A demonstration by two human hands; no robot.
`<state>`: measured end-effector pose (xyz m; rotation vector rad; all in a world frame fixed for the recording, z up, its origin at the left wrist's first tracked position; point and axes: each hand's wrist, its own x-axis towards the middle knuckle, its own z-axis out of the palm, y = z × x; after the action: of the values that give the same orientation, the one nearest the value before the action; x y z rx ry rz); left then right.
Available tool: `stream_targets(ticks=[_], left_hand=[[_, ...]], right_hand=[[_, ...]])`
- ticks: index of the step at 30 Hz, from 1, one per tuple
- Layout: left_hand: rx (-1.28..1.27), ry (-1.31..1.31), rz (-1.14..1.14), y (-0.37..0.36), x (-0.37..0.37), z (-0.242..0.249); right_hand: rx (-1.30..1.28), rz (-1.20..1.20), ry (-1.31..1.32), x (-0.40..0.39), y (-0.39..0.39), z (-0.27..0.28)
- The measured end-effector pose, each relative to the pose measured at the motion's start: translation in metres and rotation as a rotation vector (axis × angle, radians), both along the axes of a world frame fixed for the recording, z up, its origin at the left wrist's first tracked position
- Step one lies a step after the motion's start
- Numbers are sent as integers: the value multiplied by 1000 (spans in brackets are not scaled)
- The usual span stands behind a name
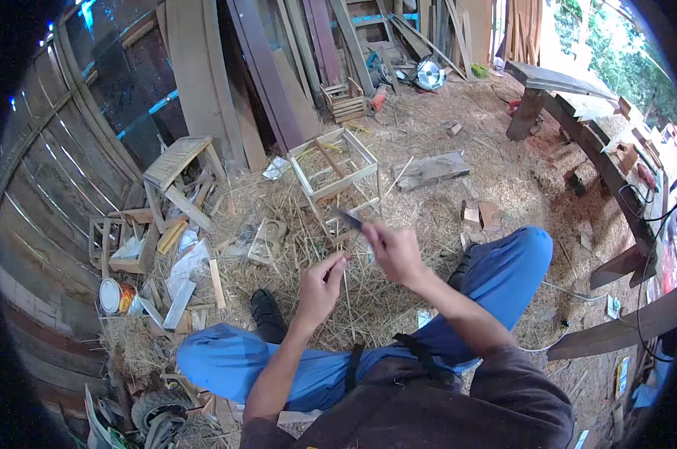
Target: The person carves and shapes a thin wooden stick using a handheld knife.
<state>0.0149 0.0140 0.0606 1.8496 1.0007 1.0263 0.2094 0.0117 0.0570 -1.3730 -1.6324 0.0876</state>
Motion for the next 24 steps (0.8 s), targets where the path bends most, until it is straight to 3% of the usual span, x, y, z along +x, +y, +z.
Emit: stream_targets(ticks=[4, 6, 9, 12, 13, 15, 16, 18, 21, 24], left_hand=[[60, 16, -28, 0, -2, 2], [102, 19, -18, -1, 0, 3], [-29, -4, -28, 3, -2, 0], [-90, 17, -31, 3, -6, 6], [-38, 18, -38, 2, -6, 5], [71, 12, -54, 1, -3, 5], [0, 9, -54, 0, -1, 8], [-140, 4, -57, -6, 0, 15], [-57, -27, -26, -1, -5, 1], [-44, 19, -27, -3, -6, 9]], right_hand=[[-60, -286, 48, 35, 12, 20], [-59, -242, 55, 26, 6, 12], [-95, -74, -99, 4, -4, -7], [60, -132, -47, 11, 7, -2], [-63, -211, -3, 18, 7, 11], [-32, -262, 2, 29, 8, 11], [-11, -287, 1, 32, 10, 12], [-53, -197, 17, 15, 1, -3], [-5, -148, -143, 4, 2, 1], [-97, -257, 154, 24, 10, 24]])
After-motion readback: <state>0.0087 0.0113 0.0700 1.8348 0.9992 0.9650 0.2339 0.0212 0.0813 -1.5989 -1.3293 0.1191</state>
